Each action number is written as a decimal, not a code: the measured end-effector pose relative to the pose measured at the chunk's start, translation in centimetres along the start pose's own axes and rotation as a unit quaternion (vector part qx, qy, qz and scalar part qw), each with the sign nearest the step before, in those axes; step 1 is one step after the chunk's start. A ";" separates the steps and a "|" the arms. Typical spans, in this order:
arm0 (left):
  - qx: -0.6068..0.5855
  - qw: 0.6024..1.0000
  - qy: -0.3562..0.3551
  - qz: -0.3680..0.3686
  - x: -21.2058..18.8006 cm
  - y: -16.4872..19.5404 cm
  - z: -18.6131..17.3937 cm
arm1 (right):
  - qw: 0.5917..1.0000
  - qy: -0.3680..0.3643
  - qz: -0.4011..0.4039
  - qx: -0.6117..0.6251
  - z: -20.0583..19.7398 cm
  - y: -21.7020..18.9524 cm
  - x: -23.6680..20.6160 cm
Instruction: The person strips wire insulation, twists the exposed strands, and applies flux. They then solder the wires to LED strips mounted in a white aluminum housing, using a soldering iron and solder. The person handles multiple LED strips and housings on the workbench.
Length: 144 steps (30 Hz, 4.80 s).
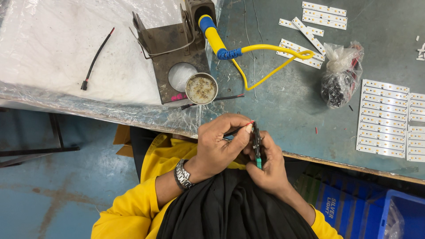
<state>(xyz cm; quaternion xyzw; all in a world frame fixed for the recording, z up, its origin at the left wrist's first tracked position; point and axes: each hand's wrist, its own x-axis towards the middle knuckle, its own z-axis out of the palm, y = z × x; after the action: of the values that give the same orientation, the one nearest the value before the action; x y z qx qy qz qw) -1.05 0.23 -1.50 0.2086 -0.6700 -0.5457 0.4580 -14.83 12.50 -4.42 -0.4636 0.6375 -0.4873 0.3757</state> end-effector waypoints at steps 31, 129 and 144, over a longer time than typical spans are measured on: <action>-0.182 0.956 -0.079 -0.219 -0.7 0.4 -1.8 | 0.948 -0.043 0.093 0.302 -3.2 -2.2 -0.7; -0.372 0.869 -0.094 -0.313 -1.2 -1.2 -1.2 | 0.991 -0.034 0.074 0.104 -2.8 1.4 -2.3; -0.146 0.955 -0.104 -0.237 -1.6 0.4 -2.0 | 0.851 0.106 -0.131 -0.497 -9.1 1.9 7.4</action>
<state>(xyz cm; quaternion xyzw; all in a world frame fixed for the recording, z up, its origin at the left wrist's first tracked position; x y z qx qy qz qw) 1.53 0.53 -1.77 0.2348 -0.5583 -0.7490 0.2686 -25.83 8.08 -4.24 -0.6135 0.7638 -0.1962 -0.0424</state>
